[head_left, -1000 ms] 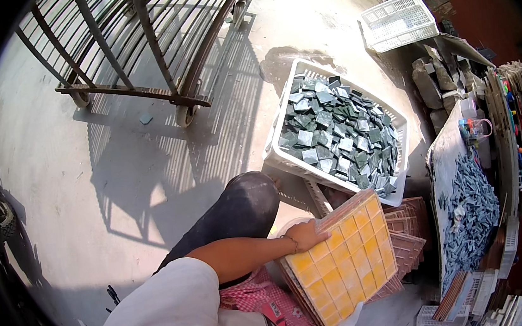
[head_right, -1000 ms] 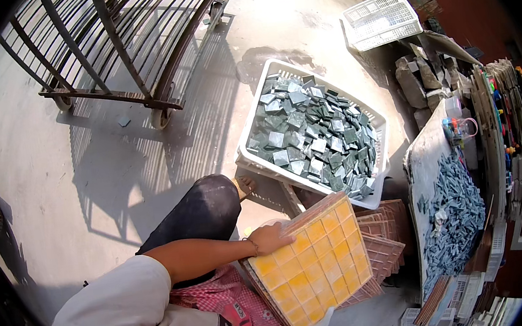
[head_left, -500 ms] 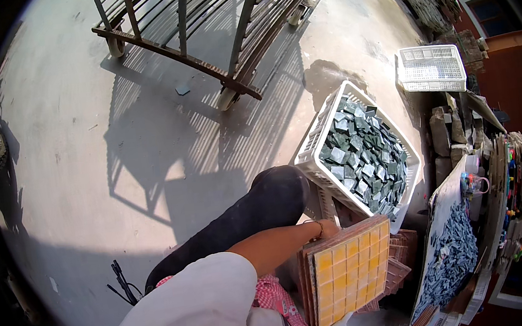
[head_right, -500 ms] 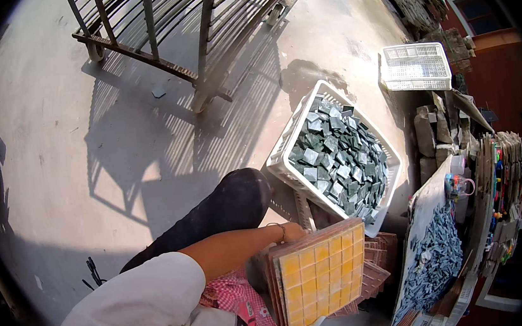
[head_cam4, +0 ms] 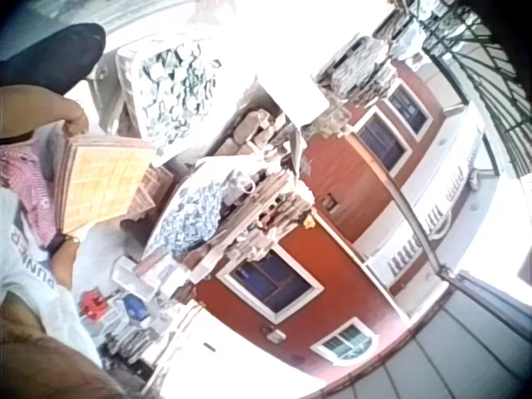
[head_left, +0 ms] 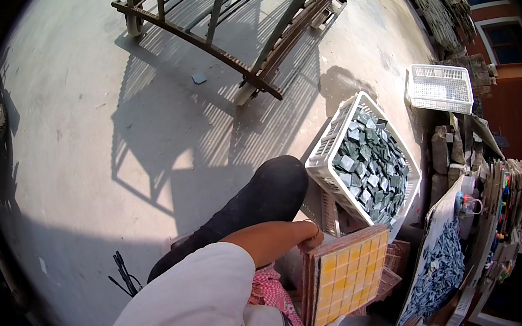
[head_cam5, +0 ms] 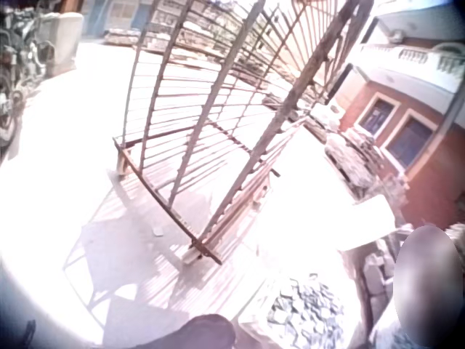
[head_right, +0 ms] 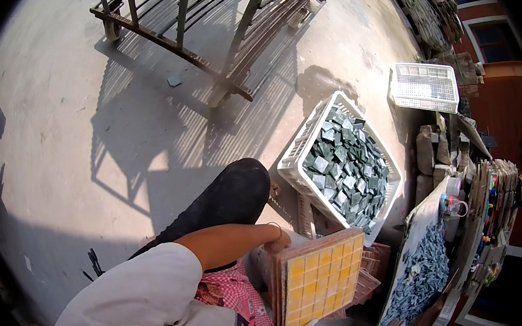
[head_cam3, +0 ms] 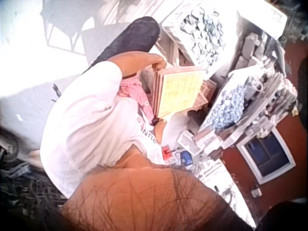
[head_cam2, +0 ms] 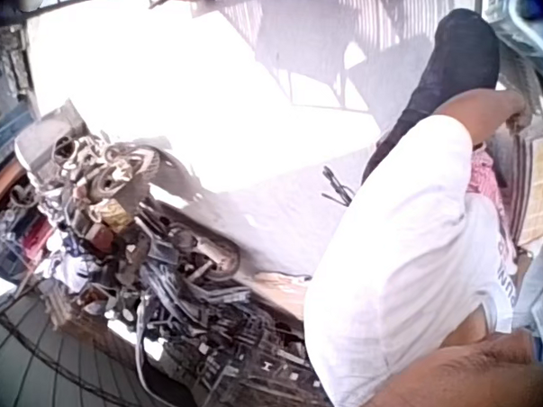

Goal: The person places small green tiles into a grid frame, arranging them one by one. They handle the frame and tiles with gloved hands, occasionally adjusting the frame and picking tiles from a nearby basket.

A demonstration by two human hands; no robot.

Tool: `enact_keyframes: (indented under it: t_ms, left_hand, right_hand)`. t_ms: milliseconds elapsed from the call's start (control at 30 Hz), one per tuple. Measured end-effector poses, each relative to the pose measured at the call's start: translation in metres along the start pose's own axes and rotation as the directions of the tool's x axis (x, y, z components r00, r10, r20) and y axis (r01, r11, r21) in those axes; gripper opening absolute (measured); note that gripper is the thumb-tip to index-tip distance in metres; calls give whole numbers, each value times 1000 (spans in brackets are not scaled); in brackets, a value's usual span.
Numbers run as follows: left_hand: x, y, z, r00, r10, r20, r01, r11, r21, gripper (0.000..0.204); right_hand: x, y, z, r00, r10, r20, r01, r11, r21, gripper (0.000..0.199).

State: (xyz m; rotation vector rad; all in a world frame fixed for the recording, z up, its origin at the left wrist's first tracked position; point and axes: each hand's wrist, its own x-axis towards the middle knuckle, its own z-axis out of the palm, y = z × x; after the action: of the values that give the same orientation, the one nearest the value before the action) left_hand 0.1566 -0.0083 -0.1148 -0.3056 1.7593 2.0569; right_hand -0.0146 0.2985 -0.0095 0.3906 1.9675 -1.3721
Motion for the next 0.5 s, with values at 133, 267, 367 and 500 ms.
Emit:
enact_keyframes:
  t_ms: [133,267,367,500]
  left_hand:
    - [-1,-1,-6,996,89,19,-91,987,130,24]
    - [0,19,-13,981,-184,56,168,962,217,21]
    - [1,25,-2,992,-74,-103,126,623,772,26]
    - [-56,75,-7,868,-37,-495,361,731,579,24]
  right_hand:
    - [-1,-1,-4,999,-11,-36,10,1000,-29,62]
    - [-2,-1,-10,996,-41,-78,37,998,-50,61]
    - [-6,0,-21,980,-116,-163,93,985,-146,60]
    - [-3,-16,-25,844,-441,-306,226,810,-542,60]
